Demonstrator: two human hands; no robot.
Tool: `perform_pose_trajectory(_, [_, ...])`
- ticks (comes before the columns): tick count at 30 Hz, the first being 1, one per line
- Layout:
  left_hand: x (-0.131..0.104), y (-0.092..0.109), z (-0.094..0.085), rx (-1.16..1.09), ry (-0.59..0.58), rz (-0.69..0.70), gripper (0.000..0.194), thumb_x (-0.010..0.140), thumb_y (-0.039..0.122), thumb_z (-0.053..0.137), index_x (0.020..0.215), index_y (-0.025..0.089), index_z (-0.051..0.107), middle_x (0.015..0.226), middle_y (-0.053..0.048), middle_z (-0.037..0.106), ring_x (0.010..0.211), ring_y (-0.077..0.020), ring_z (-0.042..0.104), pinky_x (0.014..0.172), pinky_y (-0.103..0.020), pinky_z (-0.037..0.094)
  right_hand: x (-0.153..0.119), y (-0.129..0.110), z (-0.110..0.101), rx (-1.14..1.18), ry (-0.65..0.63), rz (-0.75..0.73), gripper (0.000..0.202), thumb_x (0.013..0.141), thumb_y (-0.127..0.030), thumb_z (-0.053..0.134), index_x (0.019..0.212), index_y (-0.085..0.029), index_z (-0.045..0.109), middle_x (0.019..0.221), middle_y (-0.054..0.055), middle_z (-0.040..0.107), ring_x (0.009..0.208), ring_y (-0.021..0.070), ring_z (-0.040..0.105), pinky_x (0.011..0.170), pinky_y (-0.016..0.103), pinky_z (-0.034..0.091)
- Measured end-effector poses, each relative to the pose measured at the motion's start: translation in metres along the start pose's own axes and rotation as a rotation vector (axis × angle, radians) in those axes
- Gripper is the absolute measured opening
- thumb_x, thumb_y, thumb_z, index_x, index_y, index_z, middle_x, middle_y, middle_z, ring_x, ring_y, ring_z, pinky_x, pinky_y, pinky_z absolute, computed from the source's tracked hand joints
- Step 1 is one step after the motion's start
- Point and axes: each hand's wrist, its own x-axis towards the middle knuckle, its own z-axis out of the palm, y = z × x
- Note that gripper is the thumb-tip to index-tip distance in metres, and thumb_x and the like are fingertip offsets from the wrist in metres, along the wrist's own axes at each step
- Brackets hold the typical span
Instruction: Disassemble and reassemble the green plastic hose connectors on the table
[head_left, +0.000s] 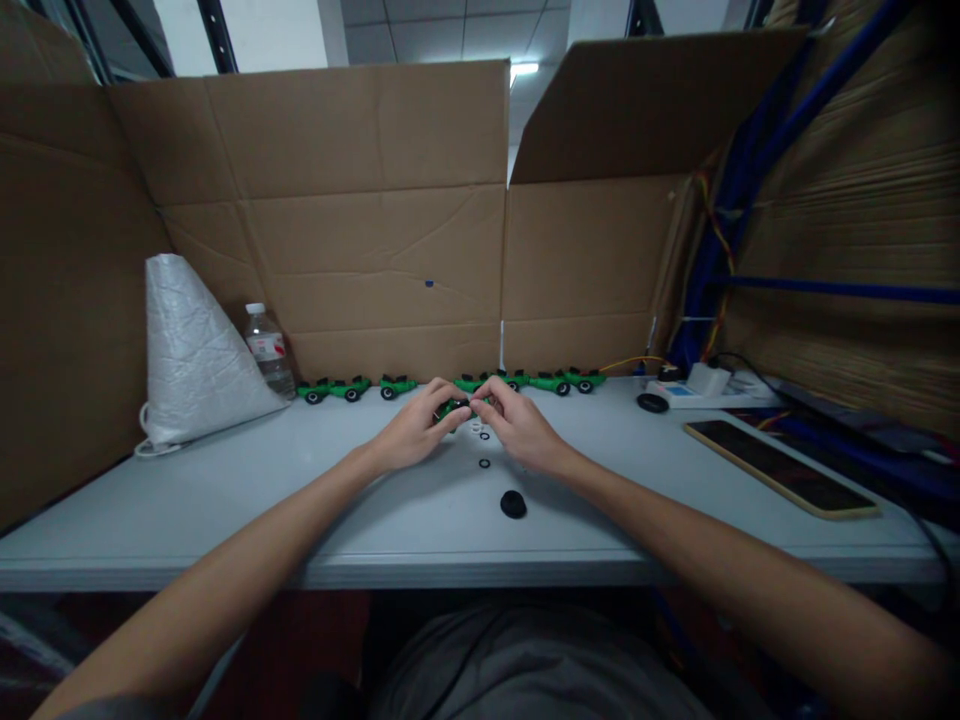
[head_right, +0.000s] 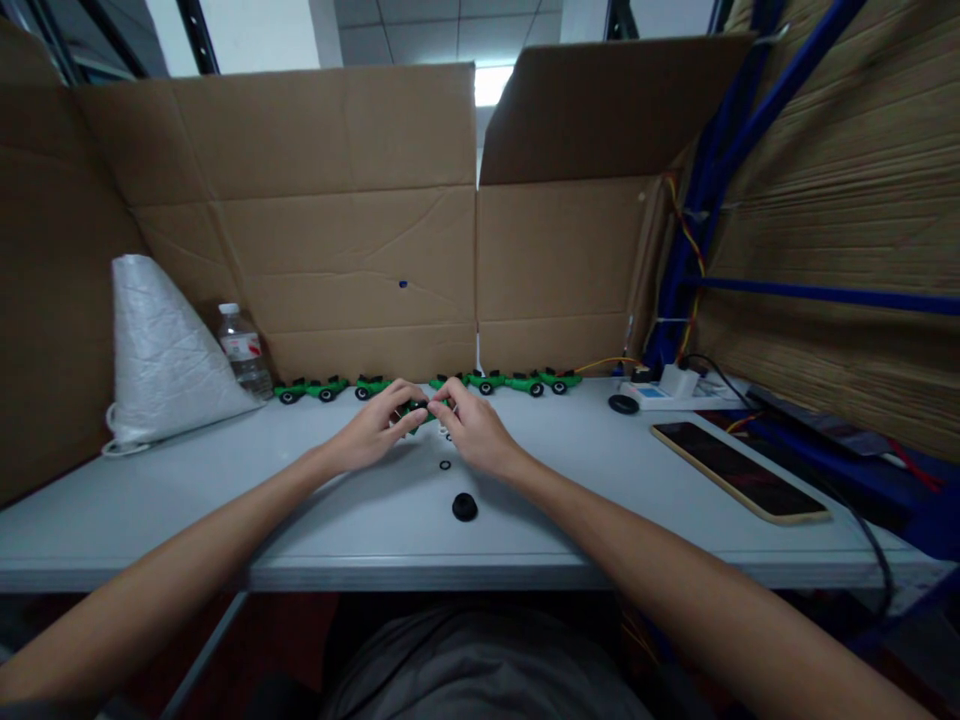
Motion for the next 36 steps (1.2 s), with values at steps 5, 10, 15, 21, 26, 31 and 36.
perform_pose_trajectory(5, [0.001, -0.004, 0.001, -0.089, 0.002, -0.029, 0.046, 0.110, 0.054, 0.038, 0.116, 0.020, 0.069, 0.118, -0.011, 0.059, 0.107, -0.0230, 0.061, 0.082, -0.033, 0.057, 0.002, 0.005, 0.002, 0.078, -0.002, 0.032, 0.022, 0.103, -0.044, 0.051, 0.102, -0.024, 0.058, 0.079, -0.001, 0.060, 0.071, 0.0191, 0.054, 0.065, 0.031, 0.039])
perform_pose_trajectory(10, [0.002, -0.007, 0.004, -0.149, 0.048, -0.032, 0.049, 0.110, 0.055, 0.038, 0.116, 0.019, 0.070, 0.120, -0.013, 0.058, 0.104, -0.0221, 0.062, 0.077, -0.031, 0.059, 0.003, 0.006, 0.003, 0.130, 0.001, 0.046, 0.023, 0.103, -0.046, 0.050, 0.104, -0.024, 0.056, 0.082, 0.000, 0.060, 0.068, 0.0178, 0.053, 0.062, 0.030, 0.039])
perform_pose_trajectory(15, [0.002, -0.005, 0.003, -0.111, 0.074, -0.021, 0.045, 0.109, 0.053, 0.042, 0.113, 0.019, 0.071, 0.119, -0.012, 0.060, 0.106, -0.0227, 0.062, 0.084, -0.034, 0.058, 0.002, 0.005, 0.002, 0.117, -0.009, 0.048, 0.025, 0.104, -0.048, 0.049, 0.104, -0.023, 0.056, 0.083, 0.000, 0.062, 0.070, 0.0178, 0.054, 0.063, 0.030, 0.040])
perform_pose_trajectory(21, [0.003, -0.003, 0.002, -0.018, 0.075, 0.026, 0.043, 0.111, 0.049, 0.039, 0.111, 0.019, 0.069, 0.116, -0.011, 0.061, 0.110, -0.0232, 0.061, 0.104, -0.041, 0.051, 0.002, 0.004, 0.002, 0.089, -0.023, 0.070, 0.034, 0.107, -0.054, 0.044, 0.100, -0.023, 0.056, 0.085, 0.003, 0.066, 0.074, 0.0186, 0.058, 0.065, 0.030, 0.043])
perform_pose_trajectory(26, [0.001, -0.001, 0.002, -0.016, 0.042, 0.029, 0.045, 0.111, 0.050, 0.036, 0.110, 0.019, 0.069, 0.118, -0.011, 0.061, 0.113, -0.0242, 0.061, 0.105, -0.042, 0.051, 0.002, 0.004, 0.002, 0.044, -0.027, 0.077, 0.035, 0.104, -0.057, 0.050, 0.099, -0.024, 0.060, 0.084, 0.003, 0.067, 0.075, 0.0199, 0.059, 0.065, 0.031, 0.044])
perform_pose_trajectory(31, [0.001, -0.001, 0.003, -0.024, 0.047, -0.013, 0.037, 0.107, 0.051, 0.049, 0.115, 0.021, 0.069, 0.119, -0.009, 0.062, 0.110, -0.0227, 0.062, 0.090, -0.035, 0.053, 0.003, 0.004, 0.000, -0.004, -0.022, 0.083, 0.032, 0.106, -0.052, 0.048, 0.097, -0.024, 0.060, 0.084, 0.003, 0.069, 0.075, 0.0204, 0.061, 0.068, 0.032, 0.044])
perform_pose_trajectory(36, [0.002, -0.007, 0.002, 0.044, 0.062, -0.061, 0.035, 0.105, 0.051, 0.053, 0.110, 0.021, 0.071, 0.110, -0.007, 0.064, 0.096, -0.0201, 0.062, 0.085, -0.033, 0.051, 0.004, 0.014, -0.008, -0.338, 0.014, 0.089, 0.017, 0.106, -0.032, 0.045, 0.104, -0.022, 0.060, 0.096, 0.007, 0.071, 0.086, 0.0236, 0.064, 0.074, 0.033, 0.041])
